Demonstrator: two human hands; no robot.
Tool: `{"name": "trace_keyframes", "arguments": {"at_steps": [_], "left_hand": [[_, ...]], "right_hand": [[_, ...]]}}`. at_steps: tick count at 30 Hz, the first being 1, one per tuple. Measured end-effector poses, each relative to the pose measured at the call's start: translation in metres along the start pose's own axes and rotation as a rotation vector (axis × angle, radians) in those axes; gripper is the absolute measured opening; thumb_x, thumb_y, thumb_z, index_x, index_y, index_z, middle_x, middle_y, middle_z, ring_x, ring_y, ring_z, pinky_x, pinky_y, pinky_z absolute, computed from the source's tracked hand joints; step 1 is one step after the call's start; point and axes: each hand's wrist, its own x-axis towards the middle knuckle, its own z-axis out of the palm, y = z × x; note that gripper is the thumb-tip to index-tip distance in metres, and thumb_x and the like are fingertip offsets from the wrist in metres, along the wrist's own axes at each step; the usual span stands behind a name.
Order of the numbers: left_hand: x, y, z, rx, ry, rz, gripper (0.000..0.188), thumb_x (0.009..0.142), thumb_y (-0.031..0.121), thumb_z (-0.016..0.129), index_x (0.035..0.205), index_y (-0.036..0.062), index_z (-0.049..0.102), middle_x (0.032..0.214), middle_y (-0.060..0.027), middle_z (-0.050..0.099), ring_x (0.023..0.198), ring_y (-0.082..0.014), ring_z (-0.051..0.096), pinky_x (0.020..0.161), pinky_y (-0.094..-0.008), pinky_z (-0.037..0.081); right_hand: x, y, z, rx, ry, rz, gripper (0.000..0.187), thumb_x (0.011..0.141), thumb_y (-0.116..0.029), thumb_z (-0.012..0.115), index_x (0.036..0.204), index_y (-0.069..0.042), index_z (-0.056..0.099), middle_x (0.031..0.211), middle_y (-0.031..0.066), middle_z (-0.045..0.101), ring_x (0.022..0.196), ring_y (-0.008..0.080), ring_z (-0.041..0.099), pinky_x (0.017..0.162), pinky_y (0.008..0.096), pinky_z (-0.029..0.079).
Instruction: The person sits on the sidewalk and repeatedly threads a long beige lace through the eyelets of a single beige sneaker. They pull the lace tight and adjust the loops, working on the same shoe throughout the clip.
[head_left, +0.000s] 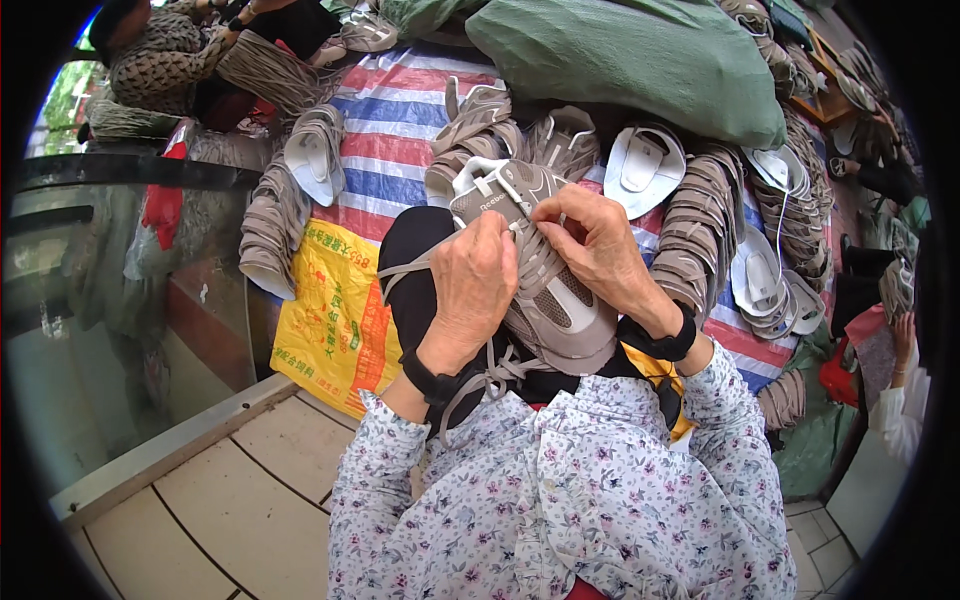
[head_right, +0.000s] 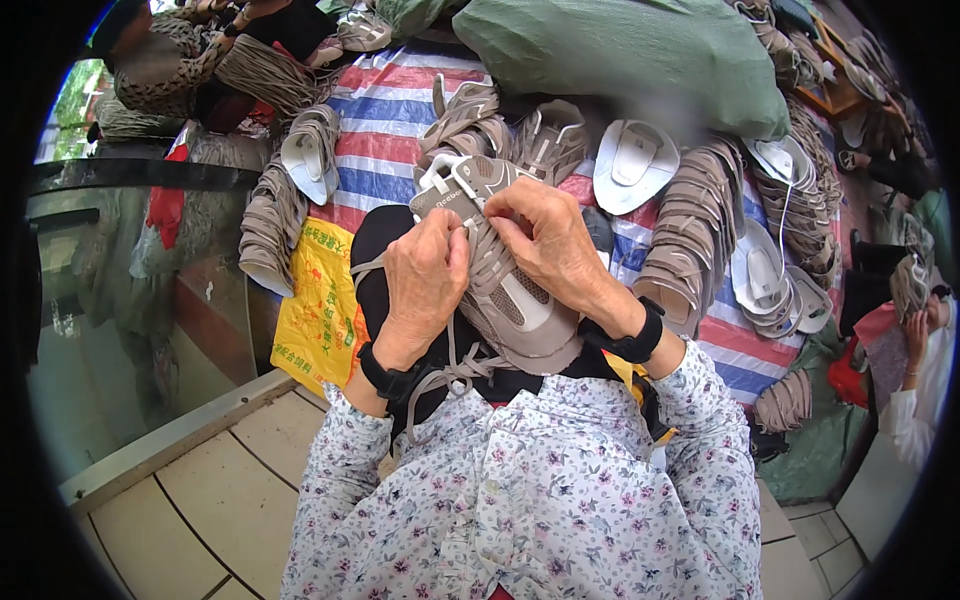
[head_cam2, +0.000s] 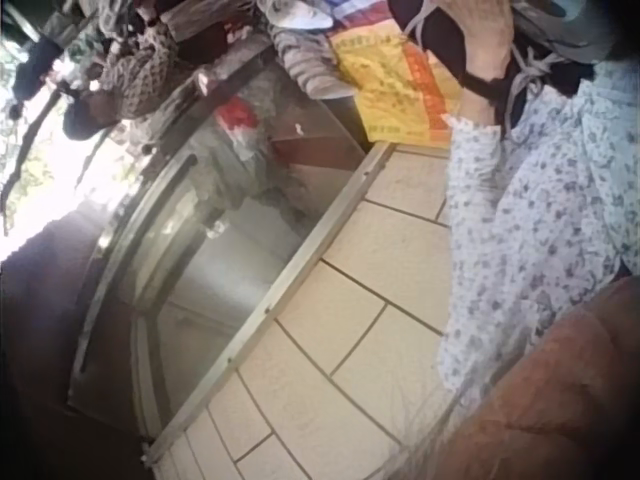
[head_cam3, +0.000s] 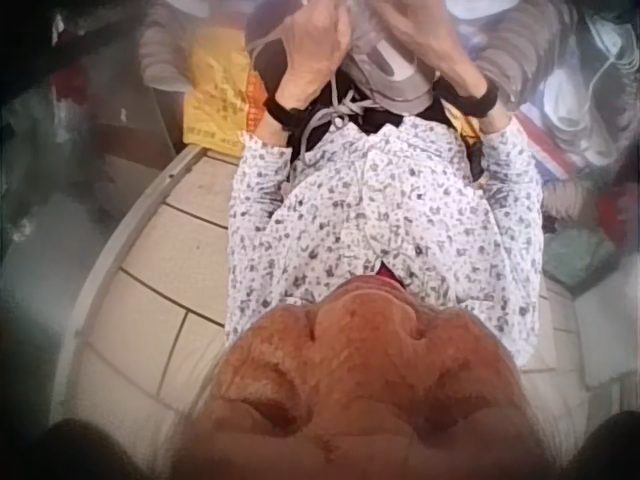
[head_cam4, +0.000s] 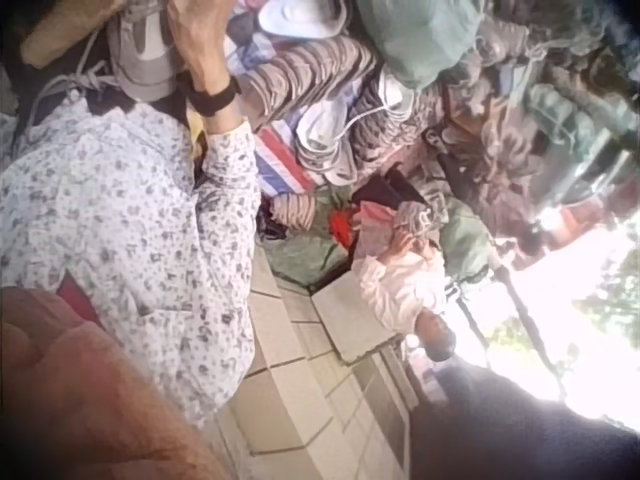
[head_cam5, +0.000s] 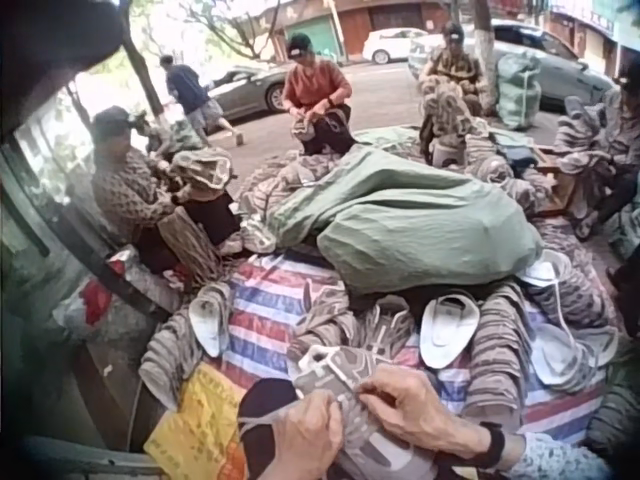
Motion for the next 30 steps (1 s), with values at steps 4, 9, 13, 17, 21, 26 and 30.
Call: {"name": "trace_keyframes", "arguments": {"at_steps": [4, 9, 13, 17, 21, 26, 30], "left_hand": [[-0.004, 0.003, -0.008, -0.005, -0.025, -0.037, 0.008, 0.086, 0.004, 0.061, 0.09, 0.0025, 0.054, 0.076, -0.0207, 0.061, 0.07, -0.0415, 0.062, 0.059, -0.0494, 0.047], [-0.006, 0.001, 0.003, -0.054, 0.075, -0.114, 0.007, 0.085, 0.008, 0.064, 0.087, 0.0041, 0.058, 0.07, -0.0201, 0.061, 0.067, -0.0403, 0.063, 0.058, -0.049, 0.047], [-0.004, 0.004, 0.008, -0.044, 0.092, -0.197, 0.01, 0.084, 0.009, 0.065, 0.084, 0.0044, 0.055, 0.07, -0.0193, 0.062, 0.068, -0.0414, 0.064, 0.056, -0.0499, 0.048], [-0.007, 0.003, 0.009, -0.076, 0.096, -0.249, 0.015, 0.083, 0.014, 0.069, 0.085, 0.0047, 0.056, 0.07, -0.0177, 0.063, 0.068, -0.0398, 0.064, 0.056, -0.049, 0.048], [-0.008, 0.003, 0.011, -0.163, 0.128, -0.294, 0.015, 0.084, 0.015, 0.069, 0.088, 0.0053, 0.059, 0.07, -0.0163, 0.063, 0.068, -0.0382, 0.065, 0.057, -0.0472, 0.049], [-0.006, 0.005, 0.009, -0.162, 0.091, -0.341, 0.014, 0.084, 0.015, 0.069, 0.089, 0.006, 0.06, 0.071, -0.0154, 0.065, 0.069, -0.0378, 0.066, 0.058, -0.0464, 0.05], [-0.009, 0.001, 0.012, -0.151, 0.108, -0.334, 0.013, 0.085, 0.017, 0.068, 0.089, 0.0068, 0.06, 0.072, -0.0154, 0.065, 0.069, -0.0378, 0.066, 0.058, -0.0469, 0.05]], "right_hand": [[0.012, 0.0, 0.009, -0.179, -0.035, -0.279, 0.014, 0.078, 0.004, 0.062, 0.09, -0.002, 0.062, 0.086, 0.0149, 0.057, 0.073, 0.037, 0.06, 0.059, 0.0413, 0.046], [0.026, 0.001, -0.001, -0.356, -0.286, -0.469, 0.019, 0.073, 0.002, 0.059, 0.091, -0.002, 0.06, 0.088, 0.0134, 0.057, 0.073, 0.0356, 0.063, 0.057, 0.0427, 0.048], [0.043, -0.006, -0.006, -0.461, -0.468, -0.515, 0.022, 0.073, 0.001, 0.06, 0.095, -0.002, 0.06, 0.09, 0.0124, 0.06, 0.074, 0.0352, 0.065, 0.058, 0.0424, 0.05], [0.056, -0.018, -0.008, -0.562, -0.628, -0.516, 0.029, 0.07, 0.001, 0.064, 0.099, -0.002, 0.061, 0.094, 0.0127, 0.062, 0.079, 0.0359, 0.066, 0.061, 0.0451, 0.051], [0.063, -0.015, -0.008, -0.64, -0.722, -0.513, 0.036, 0.069, 0.0, 0.067, 0.104, -0.002, 0.062, 0.097, 0.013, 0.063, 0.081, 0.0361, 0.067, 0.061, 0.0449, 0.051], [0.067, 0.0, -0.01, -0.549, -0.758, -0.474, 0.035, 0.07, -0.002, 0.067, 0.104, -0.002, 0.062, 0.096, 0.0127, 0.063, 0.078, 0.0354, 0.066, 0.06, 0.0454, 0.05], [0.066, -0.004, -0.007, -0.515, -0.735, -0.458, 0.032, 0.071, 0.0, 0.066, 0.102, -0.002, 0.062, 0.092, 0.0136, 0.062, 0.083, 0.0362, 0.065, 0.062, 0.0452, 0.05]]}}
